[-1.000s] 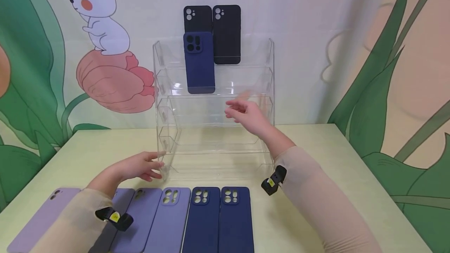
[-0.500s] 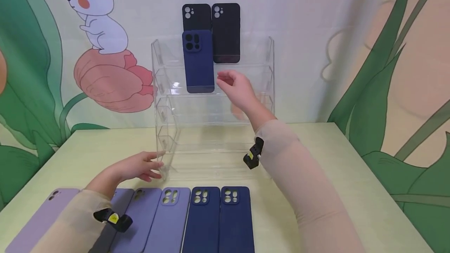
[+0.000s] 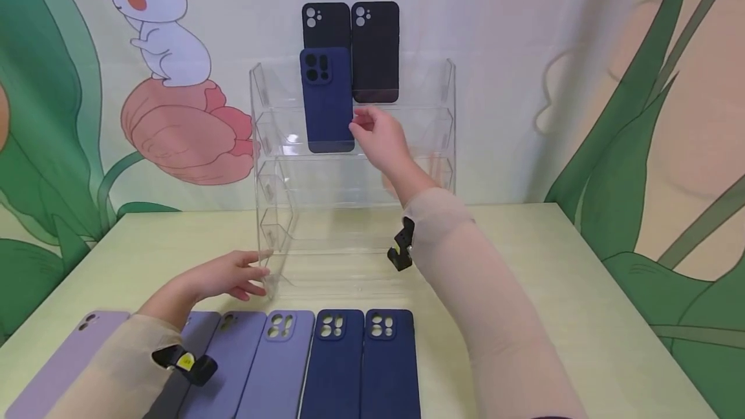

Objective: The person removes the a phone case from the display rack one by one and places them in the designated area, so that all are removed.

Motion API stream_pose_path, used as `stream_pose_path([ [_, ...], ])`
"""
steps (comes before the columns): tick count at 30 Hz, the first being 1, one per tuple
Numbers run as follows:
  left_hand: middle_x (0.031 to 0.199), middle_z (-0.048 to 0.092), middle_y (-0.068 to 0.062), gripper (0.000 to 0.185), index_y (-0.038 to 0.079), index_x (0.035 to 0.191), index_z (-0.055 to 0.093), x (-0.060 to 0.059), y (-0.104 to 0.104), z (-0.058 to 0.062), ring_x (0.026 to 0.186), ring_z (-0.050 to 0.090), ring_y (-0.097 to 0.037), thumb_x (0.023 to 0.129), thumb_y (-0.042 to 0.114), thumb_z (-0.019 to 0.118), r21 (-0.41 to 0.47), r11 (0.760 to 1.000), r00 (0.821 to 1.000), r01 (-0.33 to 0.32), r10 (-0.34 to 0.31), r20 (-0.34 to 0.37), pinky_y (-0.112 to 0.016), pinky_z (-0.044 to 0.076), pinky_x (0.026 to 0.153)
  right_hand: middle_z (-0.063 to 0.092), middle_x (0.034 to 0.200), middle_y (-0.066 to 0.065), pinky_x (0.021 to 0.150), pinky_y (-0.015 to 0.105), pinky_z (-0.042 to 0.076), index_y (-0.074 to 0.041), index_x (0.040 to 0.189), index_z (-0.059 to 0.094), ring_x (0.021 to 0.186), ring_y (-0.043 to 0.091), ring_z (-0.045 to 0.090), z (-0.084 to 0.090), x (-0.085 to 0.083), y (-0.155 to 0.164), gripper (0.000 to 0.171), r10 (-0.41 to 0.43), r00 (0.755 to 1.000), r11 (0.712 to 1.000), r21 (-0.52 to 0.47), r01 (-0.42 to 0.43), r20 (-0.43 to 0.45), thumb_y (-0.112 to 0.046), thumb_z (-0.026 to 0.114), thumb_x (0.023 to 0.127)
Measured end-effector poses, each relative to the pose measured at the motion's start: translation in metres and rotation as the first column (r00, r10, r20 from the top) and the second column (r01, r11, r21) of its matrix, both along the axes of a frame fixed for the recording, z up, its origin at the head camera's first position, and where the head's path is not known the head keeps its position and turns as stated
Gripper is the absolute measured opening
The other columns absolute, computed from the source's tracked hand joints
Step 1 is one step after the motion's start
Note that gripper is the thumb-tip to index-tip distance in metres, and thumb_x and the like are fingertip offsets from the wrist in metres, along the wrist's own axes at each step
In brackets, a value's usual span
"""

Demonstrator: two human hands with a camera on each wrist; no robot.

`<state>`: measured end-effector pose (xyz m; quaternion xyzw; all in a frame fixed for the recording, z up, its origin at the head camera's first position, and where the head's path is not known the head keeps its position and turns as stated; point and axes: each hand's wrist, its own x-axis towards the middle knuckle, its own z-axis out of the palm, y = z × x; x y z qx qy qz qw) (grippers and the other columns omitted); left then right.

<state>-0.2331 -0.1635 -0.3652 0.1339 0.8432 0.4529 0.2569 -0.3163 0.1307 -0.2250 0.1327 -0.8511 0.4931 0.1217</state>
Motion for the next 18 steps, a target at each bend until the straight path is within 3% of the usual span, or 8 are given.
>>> stream_pose_path([
  [9,0.129,0.050,-0.024,0.057,-0.008,0.140,0.030,0.002,0.000,0.002,0.095,0.064,-0.027,0.097,0.020,0.052,-0.001,1.000,1.000,-0.004,0.004,0.005,-0.035,0.054,0.072,0.057,0.121,0.011,0.092,0.031,0.045,-0.005,0.133,0.046,0.112,0.021,0.055,0.006,-0.010,-0.010,0.043,-0.046,0.995,0.999,-0.016,0.048,0.085,-0.016,0.058,0.093],
  [18,0.128,0.052,-0.022,0.053,-0.005,0.141,0.032,0.000,0.000,0.001,0.094,0.065,-0.026,0.097,0.018,0.051,0.000,1.000,1.000,-0.018,0.018,0.006,-0.035,0.054,0.071,0.057,0.115,0.015,0.089,0.033,0.047,-0.002,0.130,0.049,0.105,0.025,0.057,0.007,-0.014,-0.011,0.038,0.003,0.999,0.999,0.037,-0.005,0.038,-0.010,0.056,0.094],
])
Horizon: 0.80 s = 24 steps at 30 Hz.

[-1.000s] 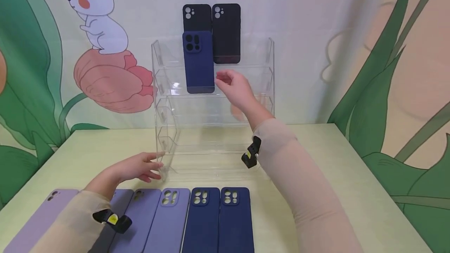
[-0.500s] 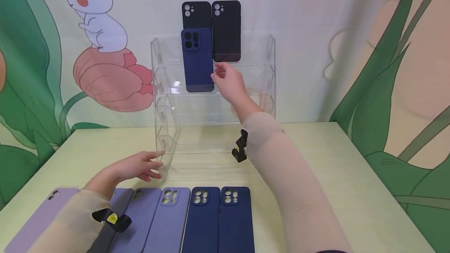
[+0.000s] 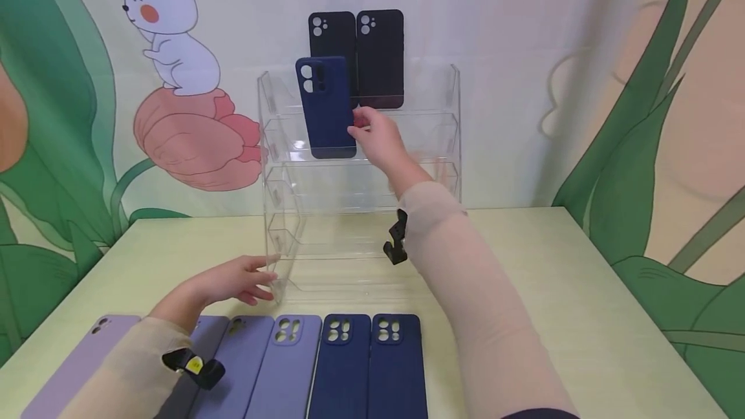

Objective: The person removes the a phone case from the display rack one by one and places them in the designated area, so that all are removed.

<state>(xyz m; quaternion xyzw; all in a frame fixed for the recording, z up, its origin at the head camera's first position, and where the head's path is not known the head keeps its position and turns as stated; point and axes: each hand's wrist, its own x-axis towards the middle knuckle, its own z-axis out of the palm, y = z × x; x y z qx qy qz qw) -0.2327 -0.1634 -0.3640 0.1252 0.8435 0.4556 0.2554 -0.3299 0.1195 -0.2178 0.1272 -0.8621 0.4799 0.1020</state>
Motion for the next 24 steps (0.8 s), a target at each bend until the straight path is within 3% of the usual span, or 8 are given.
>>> stream_pose_path([
  [4,0.125,0.053,-0.022,0.052,-0.005,0.140,0.034,-0.001,-0.001,-0.001,0.095,0.064,-0.027,0.097,0.020,0.051,0.011,1.000,1.000,0.024,-0.024,-0.005,-0.036,0.054,0.071,0.056,0.117,0.015,0.089,0.031,0.047,0.000,0.127,0.049,0.106,0.024,0.056,0.002,0.001,0.004,0.034,0.008,1.000,1.000,-0.014,-0.009,-0.013,-0.010,0.054,0.095],
  [11,0.124,0.054,-0.021,0.049,-0.004,0.139,0.036,-0.001,0.000,-0.001,0.094,0.064,-0.027,0.097,0.018,0.050,0.008,1.000,1.000,0.025,-0.024,-0.011,-0.036,0.054,0.071,0.056,0.115,0.017,0.089,0.029,0.047,0.002,0.128,0.047,0.104,0.023,0.056,0.012,0.013,0.014,0.036,0.003,0.999,0.989,-0.144,-0.011,-0.053,-0.009,0.053,0.095],
  [16,0.124,0.055,-0.021,0.047,-0.003,0.138,0.037,-0.001,0.000,0.000,0.095,0.064,-0.027,0.098,0.018,0.049,0.004,1.000,1.000,0.027,-0.027,-0.012,-0.035,0.054,0.071,0.058,0.115,0.018,0.087,0.032,0.049,0.002,0.127,0.047,0.103,0.024,0.058,0.011,0.029,0.024,0.035,0.029,0.999,0.993,-0.116,-0.033,-0.037,-0.011,0.054,0.095],
  [24,0.127,0.052,-0.023,0.051,-0.003,0.139,0.036,-0.002,0.000,-0.002,0.098,0.063,-0.028,0.097,0.022,0.051,0.004,0.999,0.999,0.039,-0.039,-0.010,-0.036,0.054,0.073,0.060,0.110,0.019,0.085,0.034,0.050,0.004,0.121,0.050,0.098,0.026,0.058,-0.008,0.046,0.038,0.030,0.072,0.997,0.994,-0.079,-0.073,-0.013,-0.010,0.053,0.095],
])
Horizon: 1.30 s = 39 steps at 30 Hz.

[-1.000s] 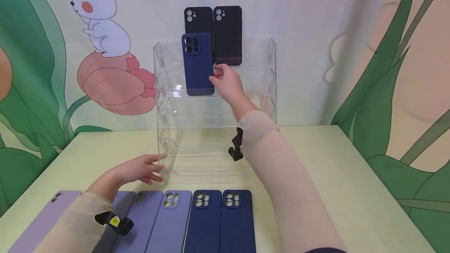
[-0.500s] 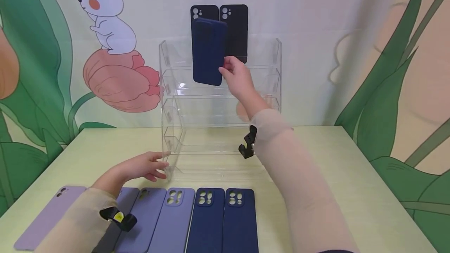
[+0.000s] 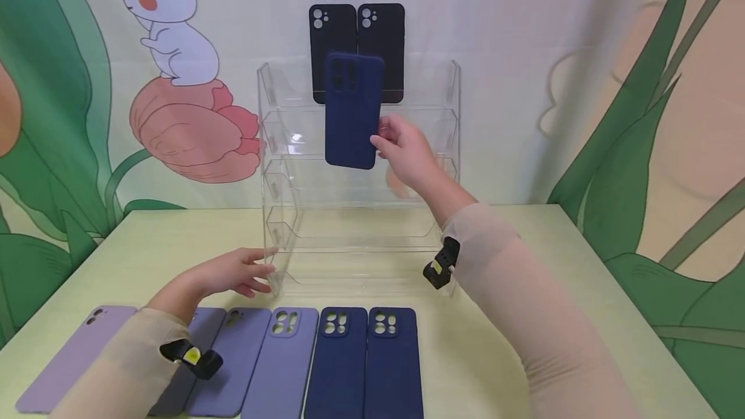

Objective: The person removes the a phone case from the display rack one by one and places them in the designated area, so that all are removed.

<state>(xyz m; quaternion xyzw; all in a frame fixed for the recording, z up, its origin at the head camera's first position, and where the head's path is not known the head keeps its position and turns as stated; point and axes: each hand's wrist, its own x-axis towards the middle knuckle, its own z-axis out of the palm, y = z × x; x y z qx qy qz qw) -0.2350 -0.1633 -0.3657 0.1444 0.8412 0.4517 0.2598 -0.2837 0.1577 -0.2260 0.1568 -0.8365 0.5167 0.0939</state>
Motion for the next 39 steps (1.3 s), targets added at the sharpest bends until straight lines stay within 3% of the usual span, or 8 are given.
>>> stream_pose_path([
  [8,0.128,0.052,-0.022,0.052,-0.003,0.140,0.035,0.002,0.000,0.002,0.097,0.064,-0.028,0.096,0.022,0.052,-0.006,1.000,1.000,-0.021,0.021,0.009,-0.036,0.054,0.073,0.058,0.111,0.020,0.087,0.037,0.049,0.003,0.124,0.048,0.098,0.027,0.059,-0.012,0.010,0.012,0.032,-0.004,0.999,1.000,0.027,0.003,0.033,-0.011,0.052,0.096],
  [15,0.131,0.048,-0.024,0.052,-0.005,0.141,0.032,0.001,0.002,0.000,0.098,0.063,-0.028,0.098,0.020,0.050,-0.004,1.000,1.000,-0.007,0.007,0.007,-0.036,0.054,0.073,0.058,0.105,0.021,0.080,0.031,0.052,0.006,0.122,0.049,0.095,0.029,0.060,-0.024,0.021,0.024,0.031,0.009,0.999,0.996,0.090,-0.012,0.040,-0.009,0.053,0.095],
  [24,0.130,0.050,-0.023,0.053,-0.003,0.141,0.033,0.001,-0.001,0.001,0.100,0.063,-0.029,0.097,0.022,0.050,0.001,1.000,1.000,-0.008,0.008,0.009,-0.037,0.054,0.075,0.060,0.107,0.022,0.077,0.029,0.053,0.007,0.119,0.050,0.094,0.027,0.060,-0.042,0.036,0.034,0.027,0.053,0.997,0.996,0.069,-0.057,0.055,-0.004,0.054,0.094],
  [31,0.129,0.051,-0.023,0.054,-0.002,0.142,0.032,-0.001,-0.001,0.001,0.099,0.063,-0.028,0.097,0.022,0.050,-0.009,1.000,1.000,0.010,-0.010,0.005,-0.038,0.054,0.076,0.062,0.105,0.021,0.076,0.028,0.053,0.007,0.119,0.051,0.092,0.027,0.061,-0.055,0.053,0.042,0.028,0.058,0.994,0.994,0.083,-0.065,0.090,-0.006,0.054,0.094],
  [39,0.131,0.049,-0.023,0.054,-0.001,0.142,0.032,-0.001,0.000,0.000,0.100,0.063,-0.028,0.097,0.021,0.050,0.000,1.000,1.000,-0.018,0.018,0.025,-0.039,0.053,0.077,0.062,0.108,0.022,0.076,0.028,0.053,0.008,0.123,0.049,0.095,0.029,0.061,-0.072,0.076,0.055,0.032,0.061,0.988,0.994,0.079,-0.073,0.141,-0.007,0.054,0.094],
])
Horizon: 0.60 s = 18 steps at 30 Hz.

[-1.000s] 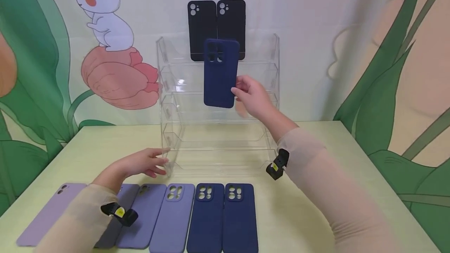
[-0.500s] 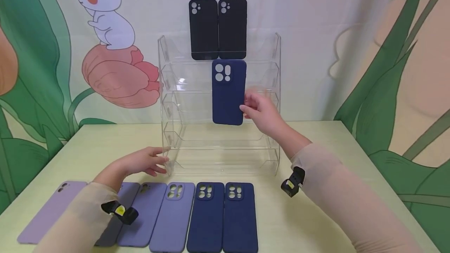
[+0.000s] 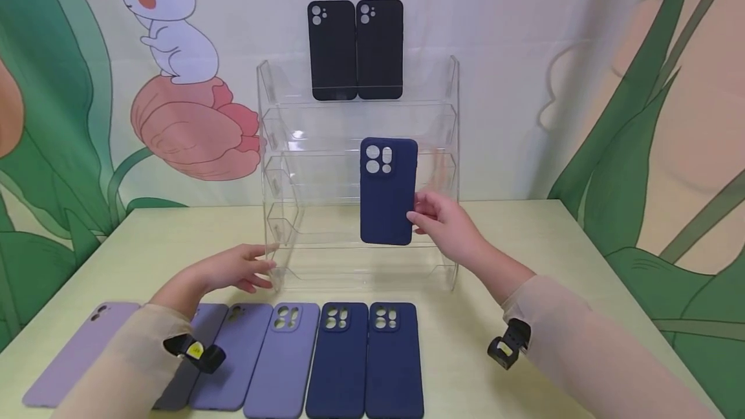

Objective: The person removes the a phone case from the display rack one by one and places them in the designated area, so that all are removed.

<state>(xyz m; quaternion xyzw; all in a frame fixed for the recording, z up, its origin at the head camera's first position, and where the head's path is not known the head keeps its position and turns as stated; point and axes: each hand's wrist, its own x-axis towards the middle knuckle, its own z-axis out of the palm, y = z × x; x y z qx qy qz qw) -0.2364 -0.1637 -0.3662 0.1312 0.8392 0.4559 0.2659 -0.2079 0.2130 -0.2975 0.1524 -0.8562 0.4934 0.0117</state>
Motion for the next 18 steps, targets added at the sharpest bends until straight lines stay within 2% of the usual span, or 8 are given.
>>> stream_pose_path([
  [8,0.129,0.051,-0.023,0.053,-0.001,0.142,0.033,0.001,0.000,0.000,0.098,0.063,-0.028,0.097,0.022,0.051,-0.003,1.000,1.000,0.000,0.000,-0.015,-0.039,0.053,0.076,0.062,0.109,0.022,0.077,0.032,0.053,0.007,0.123,0.050,0.095,0.028,0.063,-0.020,0.017,0.013,0.033,0.009,0.999,1.000,-0.013,-0.008,0.038,-0.006,0.054,0.094],
  [18,0.128,0.051,-0.022,0.052,0.000,0.141,0.035,0.001,0.000,-0.001,0.097,0.064,-0.027,0.097,0.022,0.051,-0.001,1.000,1.000,0.005,-0.005,-0.027,-0.038,0.054,0.075,0.061,0.114,0.021,0.078,0.030,0.053,0.006,0.125,0.048,0.097,0.027,0.062,-0.035,0.045,0.024,0.036,0.026,0.989,0.999,-0.025,-0.022,0.145,-0.010,0.056,0.094],
])
